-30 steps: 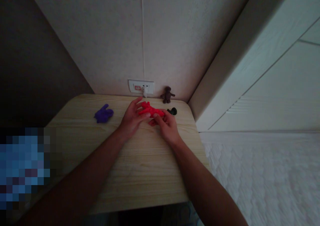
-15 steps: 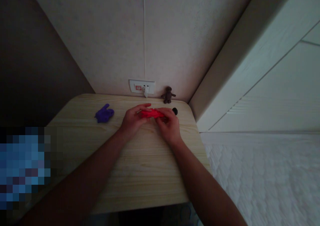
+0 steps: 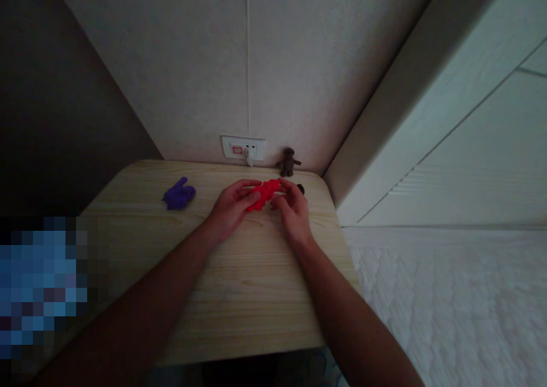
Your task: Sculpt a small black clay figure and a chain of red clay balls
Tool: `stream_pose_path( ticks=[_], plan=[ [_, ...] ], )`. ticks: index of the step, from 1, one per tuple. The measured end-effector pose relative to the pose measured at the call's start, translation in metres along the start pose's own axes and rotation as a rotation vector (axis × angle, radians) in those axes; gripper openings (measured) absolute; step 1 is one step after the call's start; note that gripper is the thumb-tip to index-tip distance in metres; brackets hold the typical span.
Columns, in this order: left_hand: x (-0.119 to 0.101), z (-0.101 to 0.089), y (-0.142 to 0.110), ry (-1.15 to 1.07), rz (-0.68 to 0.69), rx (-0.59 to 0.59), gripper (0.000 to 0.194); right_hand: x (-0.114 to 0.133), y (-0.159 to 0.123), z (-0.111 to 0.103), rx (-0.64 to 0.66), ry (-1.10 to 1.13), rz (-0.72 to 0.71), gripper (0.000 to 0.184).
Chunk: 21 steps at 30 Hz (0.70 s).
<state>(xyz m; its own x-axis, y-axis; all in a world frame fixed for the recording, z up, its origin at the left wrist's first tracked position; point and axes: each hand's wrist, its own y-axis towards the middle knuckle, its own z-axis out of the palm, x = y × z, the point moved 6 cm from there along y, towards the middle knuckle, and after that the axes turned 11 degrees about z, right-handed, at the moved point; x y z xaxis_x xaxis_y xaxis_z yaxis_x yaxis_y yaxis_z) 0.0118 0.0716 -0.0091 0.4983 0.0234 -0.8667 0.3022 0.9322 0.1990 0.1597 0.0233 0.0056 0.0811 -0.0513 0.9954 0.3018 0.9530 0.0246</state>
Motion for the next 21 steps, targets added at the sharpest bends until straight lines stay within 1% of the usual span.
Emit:
stream_pose_path(
  ticks=[2,4,8,11,14,16,21],
  plan=[
    [-0.002,0.0,0.0,0.024,0.018,0.005,0.049,0.001,-0.001,0.005,0.062,-0.048,0.047,0.029],
    [-0.006,-0.001,0.0,0.12,0.071,0.016,0.043,0.003,-0.003,0.008,0.088,-0.076,0.065,0.027],
    [-0.019,-0.001,-0.002,0.483,0.284,0.041,0.029,0.005,-0.004,0.004,0.051,-0.052,0.069,0.022],
    [-0.027,0.002,-0.005,0.696,0.412,0.081,0.023,0.005,-0.003,0.001,0.024,-0.059,0.078,0.019],
    [-0.033,0.007,-0.009,0.835,0.502,0.128,0.023,0.004,-0.004,0.002,0.024,-0.072,0.081,0.017],
    [-0.036,0.011,-0.012,0.888,0.545,0.161,0.024,0.005,-0.005,0.003,0.035,-0.068,0.081,0.015],
    [-0.036,0.018,-0.016,0.943,0.582,0.185,0.032,0.004,-0.005,0.008,0.066,-0.046,0.075,0.015]
  ],
)
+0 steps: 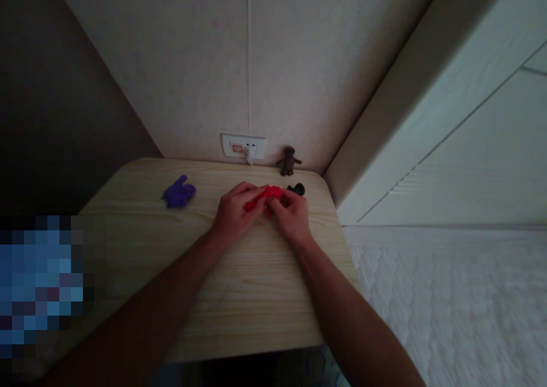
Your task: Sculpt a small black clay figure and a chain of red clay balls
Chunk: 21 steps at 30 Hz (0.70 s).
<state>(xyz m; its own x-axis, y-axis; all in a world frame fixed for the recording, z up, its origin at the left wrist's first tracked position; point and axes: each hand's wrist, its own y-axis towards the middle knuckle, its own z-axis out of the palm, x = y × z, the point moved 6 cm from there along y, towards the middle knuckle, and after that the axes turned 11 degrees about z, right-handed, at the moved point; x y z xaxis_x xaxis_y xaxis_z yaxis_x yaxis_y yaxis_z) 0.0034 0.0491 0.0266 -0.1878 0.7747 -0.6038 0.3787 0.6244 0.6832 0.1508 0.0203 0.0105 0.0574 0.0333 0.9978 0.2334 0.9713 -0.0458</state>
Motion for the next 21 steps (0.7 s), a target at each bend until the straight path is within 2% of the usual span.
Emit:
stream_pose_path(
  ticks=[8,14,21],
  plan=[
    [-0.0011,0.0002,-0.0013,0.109,0.028,-0.03,0.031,-0.0077,-0.0029,0.0034,0.004,0.026,0.041,0.035],
    [-0.0072,0.0061,-0.001,0.102,0.055,0.072,0.032,-0.0044,-0.0024,-0.0003,-0.027,-0.054,0.016,0.019],
    [-0.005,0.0056,0.0004,0.087,-0.002,0.059,0.023,-0.0034,-0.0042,0.0058,0.018,-0.064,0.004,0.017]
  ],
)
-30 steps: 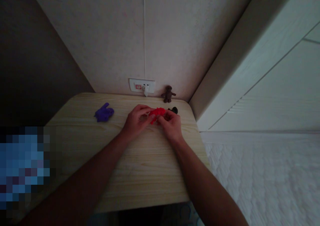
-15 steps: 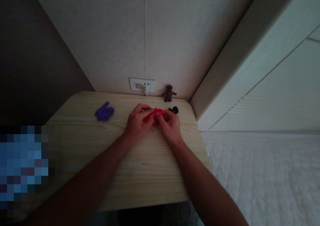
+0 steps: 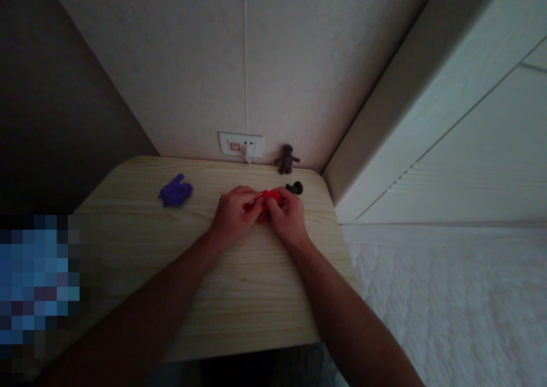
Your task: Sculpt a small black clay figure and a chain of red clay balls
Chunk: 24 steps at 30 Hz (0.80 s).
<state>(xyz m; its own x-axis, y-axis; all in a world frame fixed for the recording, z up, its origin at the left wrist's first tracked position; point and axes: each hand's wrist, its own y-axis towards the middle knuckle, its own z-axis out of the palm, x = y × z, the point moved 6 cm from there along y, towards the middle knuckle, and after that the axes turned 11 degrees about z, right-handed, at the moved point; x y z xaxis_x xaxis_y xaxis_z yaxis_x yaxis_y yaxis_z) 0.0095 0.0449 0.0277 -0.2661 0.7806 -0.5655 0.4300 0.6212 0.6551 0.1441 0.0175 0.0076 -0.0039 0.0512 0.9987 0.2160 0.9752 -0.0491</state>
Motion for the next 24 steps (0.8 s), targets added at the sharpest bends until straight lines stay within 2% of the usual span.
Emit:
stream_pose_path(
  ticks=[4,9,12,18,24],
  plan=[
    [0.003,-0.002,0.002,-0.062,-0.074,-0.044,0.021,0.0,-0.001,0.002,0.023,0.021,-0.007,0.016],
    [0.013,-0.002,-0.001,-0.256,-0.225,-0.13,0.015,-0.001,0.0,0.005,0.058,0.081,0.011,0.018],
    [0.019,0.003,-0.004,-0.352,-0.303,-0.125,0.021,-0.004,0.002,0.008,0.09,0.155,0.045,0.022],
    [0.018,0.006,-0.002,-0.424,-0.262,-0.098,0.027,-0.007,0.008,0.006,0.1,0.27,0.031,0.03],
    [0.024,0.002,-0.004,-0.326,-0.277,-0.131,0.026,-0.002,0.006,-0.003,-0.024,0.086,-0.04,0.039]
  ],
)
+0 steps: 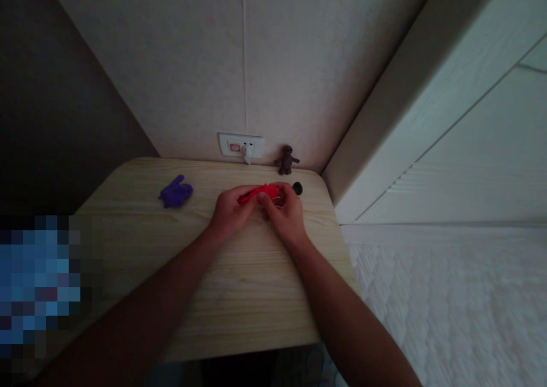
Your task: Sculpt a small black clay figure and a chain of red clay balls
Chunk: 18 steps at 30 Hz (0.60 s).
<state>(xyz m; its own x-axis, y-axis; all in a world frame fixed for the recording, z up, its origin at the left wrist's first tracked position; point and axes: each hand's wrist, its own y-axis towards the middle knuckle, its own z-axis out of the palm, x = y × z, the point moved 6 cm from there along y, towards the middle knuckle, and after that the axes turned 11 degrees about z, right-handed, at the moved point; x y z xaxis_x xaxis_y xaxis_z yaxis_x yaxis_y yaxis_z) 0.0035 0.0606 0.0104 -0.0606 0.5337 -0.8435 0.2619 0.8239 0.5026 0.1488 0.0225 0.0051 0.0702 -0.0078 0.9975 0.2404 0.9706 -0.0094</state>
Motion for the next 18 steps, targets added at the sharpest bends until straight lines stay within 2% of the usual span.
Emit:
stream_pose_path(
  ticks=[4,7,11,15,18],
  plan=[
    [0.003,0.001,-0.001,-0.009,-0.003,0.024,0.027,0.001,0.003,-0.003,-0.005,-0.026,-0.005,0.038],
    [0.003,0.004,-0.003,-0.043,-0.008,0.027,0.028,0.001,0.005,-0.007,-0.065,-0.065,0.012,0.03],
    [0.008,0.01,-0.002,-0.216,-0.075,-0.014,0.026,0.002,0.005,-0.01,-0.126,-0.085,0.015,0.019],
    [0.018,0.012,0.001,-0.412,-0.186,-0.053,0.024,-0.001,0.006,-0.009,-0.11,-0.007,0.035,0.019],
    [0.022,0.01,0.002,-0.474,-0.196,-0.068,0.02,-0.005,0.008,-0.008,-0.092,0.031,0.035,0.019]
  ],
)
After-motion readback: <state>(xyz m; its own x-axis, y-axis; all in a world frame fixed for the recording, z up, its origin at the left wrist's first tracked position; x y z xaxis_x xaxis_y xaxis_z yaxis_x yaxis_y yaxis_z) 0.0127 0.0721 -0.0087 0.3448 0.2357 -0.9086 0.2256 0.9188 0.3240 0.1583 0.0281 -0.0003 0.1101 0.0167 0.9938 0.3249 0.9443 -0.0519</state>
